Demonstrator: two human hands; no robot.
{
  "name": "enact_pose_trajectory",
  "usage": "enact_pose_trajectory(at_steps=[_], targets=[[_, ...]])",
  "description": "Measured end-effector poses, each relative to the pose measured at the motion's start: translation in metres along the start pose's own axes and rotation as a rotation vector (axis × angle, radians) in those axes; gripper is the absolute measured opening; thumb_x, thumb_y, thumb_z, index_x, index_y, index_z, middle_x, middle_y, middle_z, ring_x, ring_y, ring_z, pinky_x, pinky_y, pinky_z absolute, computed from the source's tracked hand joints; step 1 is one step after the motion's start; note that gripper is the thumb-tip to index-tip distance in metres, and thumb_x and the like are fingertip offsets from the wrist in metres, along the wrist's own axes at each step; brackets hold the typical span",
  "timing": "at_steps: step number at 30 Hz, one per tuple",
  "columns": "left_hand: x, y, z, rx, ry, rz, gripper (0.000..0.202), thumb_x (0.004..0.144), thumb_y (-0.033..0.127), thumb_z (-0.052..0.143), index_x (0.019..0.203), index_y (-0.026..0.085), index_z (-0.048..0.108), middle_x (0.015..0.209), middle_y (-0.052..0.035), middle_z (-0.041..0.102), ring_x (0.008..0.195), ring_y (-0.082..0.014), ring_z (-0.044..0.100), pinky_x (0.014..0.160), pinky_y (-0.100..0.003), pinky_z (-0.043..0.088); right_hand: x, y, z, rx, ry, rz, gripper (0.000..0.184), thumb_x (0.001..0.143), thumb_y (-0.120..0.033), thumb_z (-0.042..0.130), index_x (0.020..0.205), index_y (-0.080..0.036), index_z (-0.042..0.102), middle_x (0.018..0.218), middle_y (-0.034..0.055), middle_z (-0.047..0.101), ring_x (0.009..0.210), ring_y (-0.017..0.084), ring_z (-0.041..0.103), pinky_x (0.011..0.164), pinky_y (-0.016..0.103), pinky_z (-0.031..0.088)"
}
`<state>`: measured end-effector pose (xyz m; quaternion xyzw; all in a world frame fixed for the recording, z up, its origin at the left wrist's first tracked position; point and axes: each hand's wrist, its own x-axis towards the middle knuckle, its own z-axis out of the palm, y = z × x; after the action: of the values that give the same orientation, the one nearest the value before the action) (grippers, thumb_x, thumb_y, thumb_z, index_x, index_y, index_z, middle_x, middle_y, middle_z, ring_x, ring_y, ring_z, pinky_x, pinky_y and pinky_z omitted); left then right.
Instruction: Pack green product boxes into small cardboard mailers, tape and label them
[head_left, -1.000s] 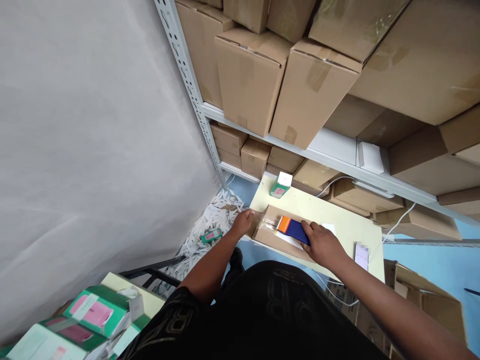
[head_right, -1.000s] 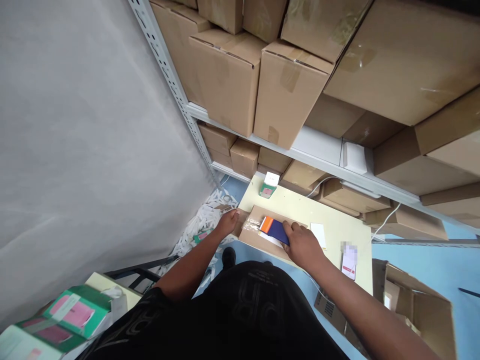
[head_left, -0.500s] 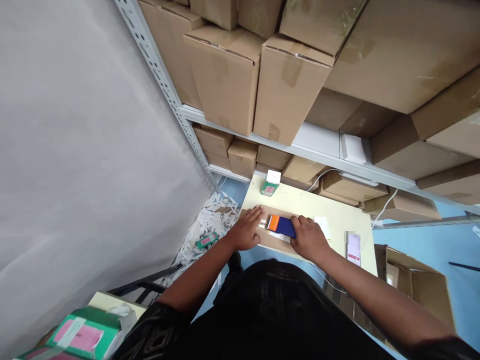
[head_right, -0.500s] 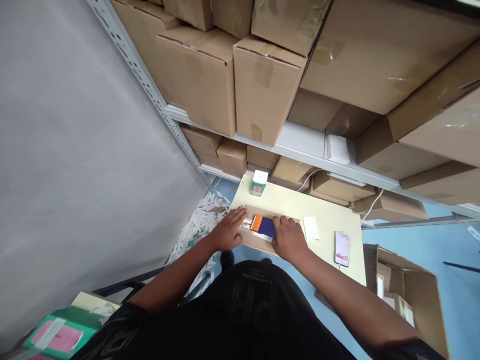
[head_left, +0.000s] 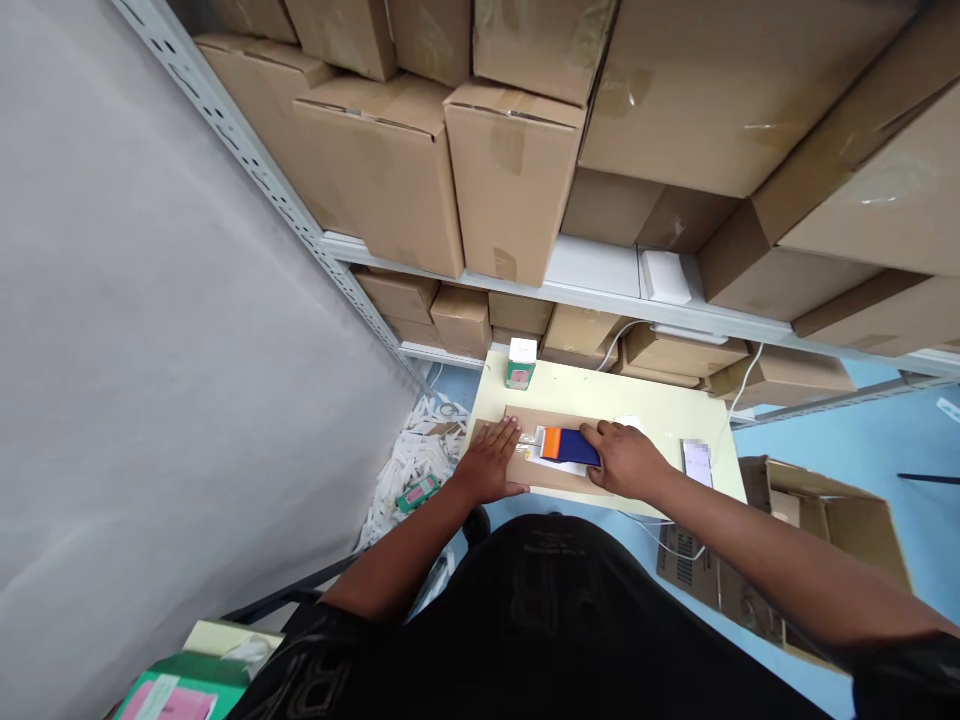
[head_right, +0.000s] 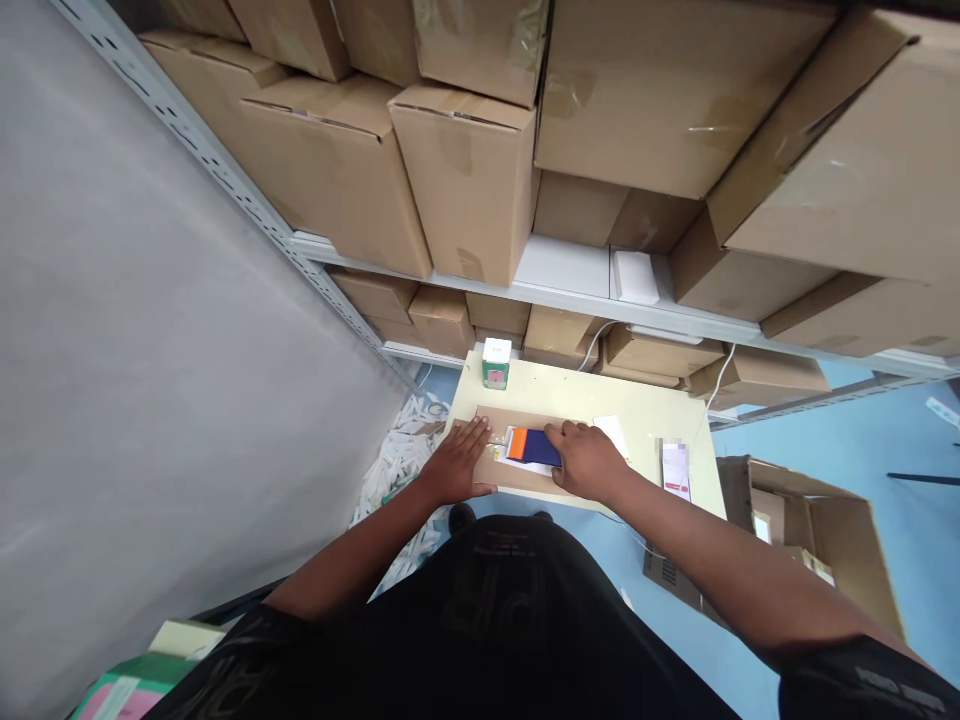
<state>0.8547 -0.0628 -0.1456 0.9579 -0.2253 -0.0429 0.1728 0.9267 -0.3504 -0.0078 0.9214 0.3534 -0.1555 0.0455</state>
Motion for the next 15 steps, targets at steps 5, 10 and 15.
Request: enact_pose_trajectory(at_steps=[5,10,15], targets=[[0.002,0.001,0.001,0.024,0.007,-0.002,0.119,0.077,0.080,0.063,0.164,0.009,0.023,0.169,-0.0207,0.025,0.159,-0.0360,0.017,0.129,-0.054,0.009,-0.032,0.038,0.007,-0.009,0.020,0.003,0.055,0.086,-0.038,0.062,0.136,-0.019,0.052,0.104,0.0110,0.066,0.091,0.028,0.063,0.078,0.036,0.040],[0.003,0.001,0.002,0.041,0.007,-0.008,0.118,0.077,0.077,0.066,0.164,0.010,0.022,0.170,-0.0206,0.023,0.159,-0.0364,0.018,0.129,-0.054,0.011,-0.075,0.083,0.017,-0.016,0.032,-0.002,0.055,0.089,-0.041,0.060,0.138,-0.017,0.051,0.103,0.0112,0.067,0.091,0.029,0.064,0.079,0.036,0.042],[0.004,-0.001,0.005,0.058,0.001,-0.006,0.122,0.076,0.076,0.068,0.165,0.009,0.017,0.171,-0.0196,0.020,0.160,-0.0353,0.015,0.130,-0.053,0.010,-0.117,0.138,0.029,-0.021,0.065,-0.004,0.061,0.097,-0.057,0.051,0.141,-0.015,0.052,0.112,0.0167,0.068,0.095,0.031,0.065,0.082,0.040,0.045]])
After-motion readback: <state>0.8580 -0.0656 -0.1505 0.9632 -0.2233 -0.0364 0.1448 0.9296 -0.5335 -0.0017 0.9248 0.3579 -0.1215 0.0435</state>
